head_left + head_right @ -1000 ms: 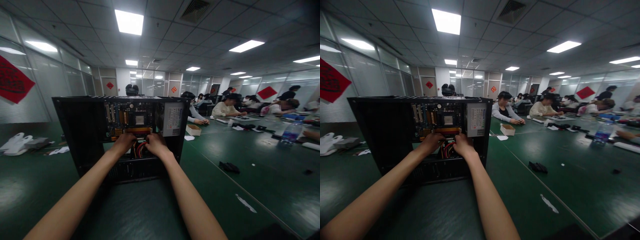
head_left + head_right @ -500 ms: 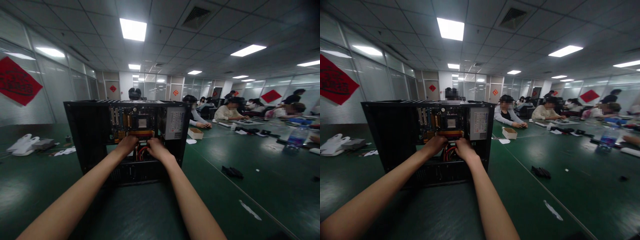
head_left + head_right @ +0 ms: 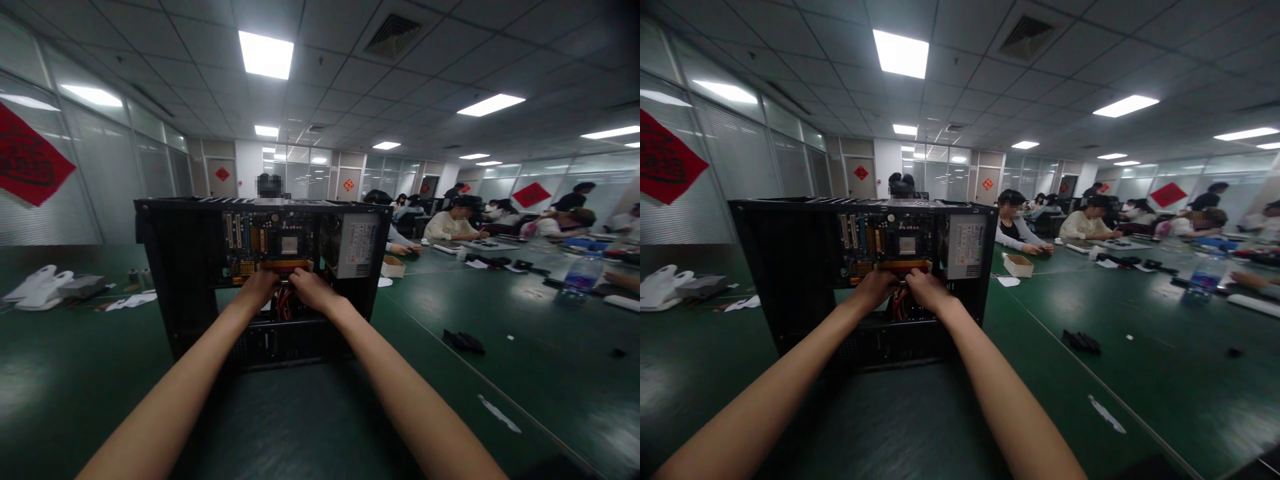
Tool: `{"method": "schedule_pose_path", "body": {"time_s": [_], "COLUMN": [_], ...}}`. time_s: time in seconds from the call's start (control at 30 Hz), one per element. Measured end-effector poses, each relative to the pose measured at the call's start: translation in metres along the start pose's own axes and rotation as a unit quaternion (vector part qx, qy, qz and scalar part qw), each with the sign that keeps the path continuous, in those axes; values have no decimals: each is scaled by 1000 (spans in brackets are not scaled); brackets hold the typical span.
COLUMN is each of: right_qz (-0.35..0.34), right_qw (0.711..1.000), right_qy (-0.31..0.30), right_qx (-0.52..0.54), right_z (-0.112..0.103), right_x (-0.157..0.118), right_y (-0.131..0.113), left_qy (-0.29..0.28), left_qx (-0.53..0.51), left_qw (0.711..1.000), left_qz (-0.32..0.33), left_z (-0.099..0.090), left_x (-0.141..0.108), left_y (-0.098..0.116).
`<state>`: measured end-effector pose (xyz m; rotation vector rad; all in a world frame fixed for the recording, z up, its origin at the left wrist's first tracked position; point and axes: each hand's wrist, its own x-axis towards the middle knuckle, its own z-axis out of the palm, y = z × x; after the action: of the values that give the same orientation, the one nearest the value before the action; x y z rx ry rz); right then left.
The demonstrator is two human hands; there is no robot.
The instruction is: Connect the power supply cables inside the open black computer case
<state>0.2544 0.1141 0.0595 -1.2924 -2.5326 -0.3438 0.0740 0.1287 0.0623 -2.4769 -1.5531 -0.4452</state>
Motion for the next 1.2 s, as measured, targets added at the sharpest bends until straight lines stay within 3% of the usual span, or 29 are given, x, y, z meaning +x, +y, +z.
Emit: {"method": "schedule_pose_path", "body": {"time_s": [0.13, 0.53, 0.7, 1.2], "right_qz": [-25, 16, 33, 13], "right_qw": [999, 997, 997, 1000], "right_qy": [-17, -15, -20, 0], "right_qx": [-41, -70, -61, 2], "right_z": [1, 7, 7, 12], "right_x": [8, 12, 11, 4], "right_y": [-1, 0, 2, 8], "left_qy": [-4, 11, 38, 15], "left_qx": [-7, -32, -55, -51], "left_qw": [1000, 999, 998, 999], "left_qz": [-12, -14, 18, 5], "left_z": [-2, 6, 8, 3], "left_x": [-1, -2, -3, -1], "left_y": [3, 0, -1, 2]}}
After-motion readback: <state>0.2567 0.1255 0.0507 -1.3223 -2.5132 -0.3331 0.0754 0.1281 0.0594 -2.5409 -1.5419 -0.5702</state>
